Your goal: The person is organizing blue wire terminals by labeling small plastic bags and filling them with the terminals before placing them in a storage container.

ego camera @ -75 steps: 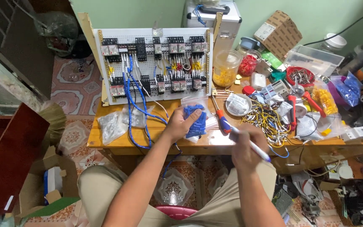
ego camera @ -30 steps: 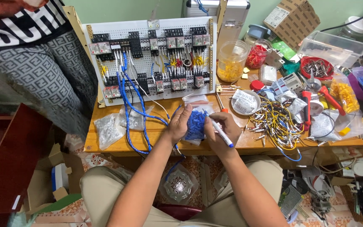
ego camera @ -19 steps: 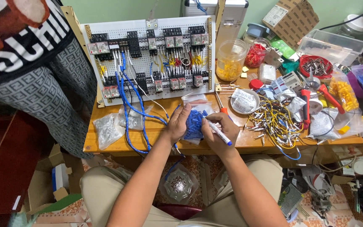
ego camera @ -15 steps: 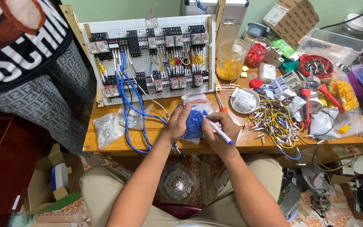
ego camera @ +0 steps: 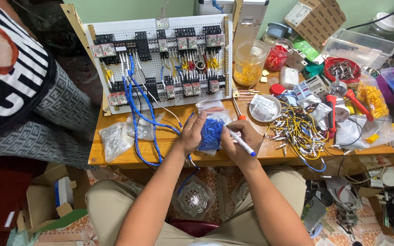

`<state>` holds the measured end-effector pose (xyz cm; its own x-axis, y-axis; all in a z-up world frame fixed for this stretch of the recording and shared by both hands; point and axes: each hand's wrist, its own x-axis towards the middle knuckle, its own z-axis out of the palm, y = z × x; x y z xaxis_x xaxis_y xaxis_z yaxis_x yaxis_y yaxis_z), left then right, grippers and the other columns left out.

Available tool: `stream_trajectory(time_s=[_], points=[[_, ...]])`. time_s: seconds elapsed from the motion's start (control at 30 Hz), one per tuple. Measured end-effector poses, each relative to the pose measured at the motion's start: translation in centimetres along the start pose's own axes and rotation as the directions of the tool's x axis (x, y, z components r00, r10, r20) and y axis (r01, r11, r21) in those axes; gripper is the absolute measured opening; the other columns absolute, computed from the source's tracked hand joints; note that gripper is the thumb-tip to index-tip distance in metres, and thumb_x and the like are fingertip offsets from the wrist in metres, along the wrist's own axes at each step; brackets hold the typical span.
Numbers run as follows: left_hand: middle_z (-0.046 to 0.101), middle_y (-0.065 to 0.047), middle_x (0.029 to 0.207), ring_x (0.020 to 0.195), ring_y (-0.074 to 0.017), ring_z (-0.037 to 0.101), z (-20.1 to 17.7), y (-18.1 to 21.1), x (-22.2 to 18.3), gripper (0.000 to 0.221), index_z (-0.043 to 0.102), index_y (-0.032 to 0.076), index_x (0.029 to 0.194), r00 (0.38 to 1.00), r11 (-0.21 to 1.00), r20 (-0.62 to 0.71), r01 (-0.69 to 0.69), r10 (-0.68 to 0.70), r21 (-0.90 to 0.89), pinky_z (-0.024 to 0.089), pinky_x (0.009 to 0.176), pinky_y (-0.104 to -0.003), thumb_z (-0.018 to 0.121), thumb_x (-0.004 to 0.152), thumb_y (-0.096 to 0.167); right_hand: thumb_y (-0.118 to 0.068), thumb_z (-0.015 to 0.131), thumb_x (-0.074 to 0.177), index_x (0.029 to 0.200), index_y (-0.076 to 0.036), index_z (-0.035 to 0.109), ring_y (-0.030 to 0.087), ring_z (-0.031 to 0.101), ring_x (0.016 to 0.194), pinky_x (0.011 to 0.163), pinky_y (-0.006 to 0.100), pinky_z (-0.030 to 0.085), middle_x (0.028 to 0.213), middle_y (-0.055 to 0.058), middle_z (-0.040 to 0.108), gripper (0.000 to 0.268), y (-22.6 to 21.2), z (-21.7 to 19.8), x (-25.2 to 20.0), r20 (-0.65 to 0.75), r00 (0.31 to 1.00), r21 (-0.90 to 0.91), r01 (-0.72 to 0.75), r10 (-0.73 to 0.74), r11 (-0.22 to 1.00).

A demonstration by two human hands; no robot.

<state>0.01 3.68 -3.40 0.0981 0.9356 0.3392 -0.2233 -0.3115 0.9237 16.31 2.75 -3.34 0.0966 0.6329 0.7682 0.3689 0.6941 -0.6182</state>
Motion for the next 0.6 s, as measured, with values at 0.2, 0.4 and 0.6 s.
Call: stream_trajectory(time_s=[0.2,0.4,0.6], points=[[0.067,-0.019,0.135,0.135,-0.0317,0.054,1.5,2.0,-0.9,0.051,0.071,0.006,0.130,1.000,0.999,0.024,-0.012,0.013,-0.046,0.033,0.120,-0.050,0.034,0.113,0.035,-0.005,0.080,0.085,0.086,-0.005,0.073,0.019,0.063,0.055,0.057,0.028,0.053,0.065,0.010,0.065,0.007,0.7,0.5,0.0,-0.059,0.998,0.020,0.034,-0.033,0.999],[0.071,-0.017,0.128,0.113,-0.0235,0.066,1.8,3.9,-1.5,0.056,0.068,0.011,0.135,0.999,0.980,-0.015,0.032,-0.035,-0.199,0.047,0.108,-0.043,0.032,0.111,0.045,0.000,0.075,0.092,0.094,0.001,0.063,0.018,0.063,0.066,0.060,0.027,0.050,0.082,0.015,0.067,0.013,1.0,-1.4,0.0,-0.177,0.982,0.187,0.092,-0.058,0.978],[0.075,-0.023,0.097,0.084,-0.0241,0.073,-0.7,1.1,0.8,0.057,0.054,0.013,0.147,1.000,0.745,0.014,0.012,-0.003,-0.666,0.055,0.079,-0.032,0.027,0.111,0.048,-0.003,0.074,0.096,0.097,0.004,0.063,0.022,0.067,0.071,0.066,0.031,0.054,0.087,0.016,0.064,0.013,-0.3,-3.5,-0.6,-0.130,0.990,0.190,0.073,-0.049,0.979]])
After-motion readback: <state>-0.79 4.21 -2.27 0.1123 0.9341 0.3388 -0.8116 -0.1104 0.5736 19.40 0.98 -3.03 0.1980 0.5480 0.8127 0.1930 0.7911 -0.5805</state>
